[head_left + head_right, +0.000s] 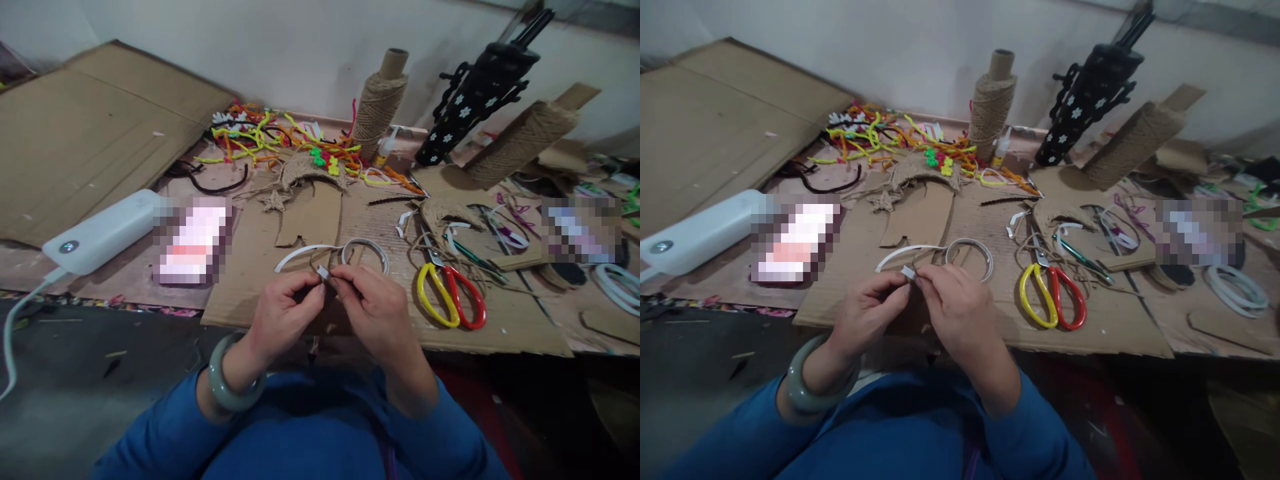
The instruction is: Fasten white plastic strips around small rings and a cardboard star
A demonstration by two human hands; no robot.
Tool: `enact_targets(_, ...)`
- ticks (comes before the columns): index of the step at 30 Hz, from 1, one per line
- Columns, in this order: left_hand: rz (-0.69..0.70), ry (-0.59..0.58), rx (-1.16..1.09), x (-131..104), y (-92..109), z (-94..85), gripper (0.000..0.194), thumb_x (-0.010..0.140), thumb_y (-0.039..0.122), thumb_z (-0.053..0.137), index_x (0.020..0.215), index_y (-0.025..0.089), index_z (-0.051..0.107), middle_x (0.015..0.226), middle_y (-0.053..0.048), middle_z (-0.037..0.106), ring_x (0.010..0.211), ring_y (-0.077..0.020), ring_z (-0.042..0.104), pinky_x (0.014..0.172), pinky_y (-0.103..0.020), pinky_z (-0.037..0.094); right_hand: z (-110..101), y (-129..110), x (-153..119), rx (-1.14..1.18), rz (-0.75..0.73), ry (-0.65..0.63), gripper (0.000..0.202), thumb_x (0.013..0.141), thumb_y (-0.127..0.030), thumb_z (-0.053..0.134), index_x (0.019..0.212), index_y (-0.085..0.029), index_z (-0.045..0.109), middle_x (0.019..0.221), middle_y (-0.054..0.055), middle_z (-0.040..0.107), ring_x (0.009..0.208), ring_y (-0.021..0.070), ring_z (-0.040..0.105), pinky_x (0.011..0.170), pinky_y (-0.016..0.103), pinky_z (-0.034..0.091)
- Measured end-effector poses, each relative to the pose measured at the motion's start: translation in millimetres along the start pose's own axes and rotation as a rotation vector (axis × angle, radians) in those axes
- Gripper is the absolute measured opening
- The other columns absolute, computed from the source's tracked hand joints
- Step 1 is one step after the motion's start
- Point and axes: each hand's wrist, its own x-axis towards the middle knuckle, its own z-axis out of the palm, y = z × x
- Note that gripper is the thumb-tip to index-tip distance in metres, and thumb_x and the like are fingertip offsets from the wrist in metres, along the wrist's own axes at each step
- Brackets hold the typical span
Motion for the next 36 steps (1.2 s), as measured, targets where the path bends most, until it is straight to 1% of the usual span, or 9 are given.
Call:
enact_targets(8,-0.003,0.013,0.0,-0.5,-1.2,0.1,0.016,0.081,0.018,0.054,0.073,0.016,0.068,0.067,0.001,0.064,0.063,-0.0102,0.056,0.061,-0.02,0.044,3.8,-2.0,-2.0,-0.023,-0.009,0.032,0.016,0.092,-0.019,0.051,0.089,-0.017,0.066,0.076,0.004,0.07,0.07,0.0161,0.064,0.066,0.027,0.049)
enact_targets(13,-0.016,0.014,0.017,-0.7,-0.1,0.0,0.017,0.081,0.019,0.054,0.072,0.016,0.067,0.065,0.001,0.063,0.062,-0.0107,0.055,0.061,-0.02,0.044,6.0,-1.8,-3.1,-0.04,-0.016,0.048,0.018,0.093,-0.02,0.049,0.088,-0.017,0.066,0.075,0.004,0.07,0.07,0.0161,0.064,0.065,0.027,0.049)
enact_targets(22,0.007,0.015,0.037,-0.1,-0.7,1.7,0.016,0.08,0.019,0.054,0.069,0.016,0.065,0.064,0.001,0.061,0.061,-0.0107,0.055,0.06,-0.021,0.043,8.2,0.2,-3.3,-0.028,-0.015,0.066,0.019,0.092,-0.017,0.048,0.089,-0.016,0.067,0.076,0.005,0.07,0.071,0.0171,0.065,0.066,0.027,0.05)
enact_targets(24,0.007,0.016,0.036,-0.2,-1.1,1.8,0.016,0.08,0.019,0.054,0.07,0.016,0.065,0.064,0.001,0.062,0.061,-0.0107,0.055,0.06,-0.021,0.044,7.6,0.9,-3.3,-0.01,-0.003,0.056,0.018,0.092,-0.017,0.049,0.089,-0.017,0.067,0.077,0.005,0.07,0.072,0.0166,0.065,0.067,0.027,0.05)
enact_targets(29,0.018,0.001,0.052,-0.5,0.4,1.2,0.016,0.08,0.018,0.053,0.069,0.016,0.065,0.061,0.002,0.06,0.058,-0.0098,0.054,0.057,-0.02,0.043,4.9,1.2,-3.1,0.023,0.008,0.036,0.016,0.091,-0.022,0.053,0.087,-0.018,0.068,0.076,0.004,0.07,0.072,0.0163,0.065,0.066,0.027,0.05)
enact_targets(33,0.023,0.002,0.069,-0.4,1.2,1.0,0.016,0.081,0.018,0.054,0.071,0.016,0.066,0.064,0.001,0.063,0.06,-0.0103,0.056,0.058,-0.02,0.044,3.7,-0.7,-2.2,0.005,0.021,0.016,0.016,0.09,-0.021,0.054,0.086,-0.016,0.068,0.076,0.005,0.071,0.071,0.0166,0.065,0.067,0.027,0.05)
enact_targets(36,0.017,0.007,0.068,0.0,0.7,1.2,0.016,0.081,0.019,0.054,0.072,0.016,0.067,0.065,0.001,0.065,0.061,-0.011,0.058,0.059,-0.021,0.045,3.9,-1.7,-2.0,-0.021,0.023,0.007,0.018,0.091,-0.021,0.052,0.087,-0.017,0.069,0.077,0.005,0.071,0.072,0.0166,0.065,0.067,0.028,0.05)
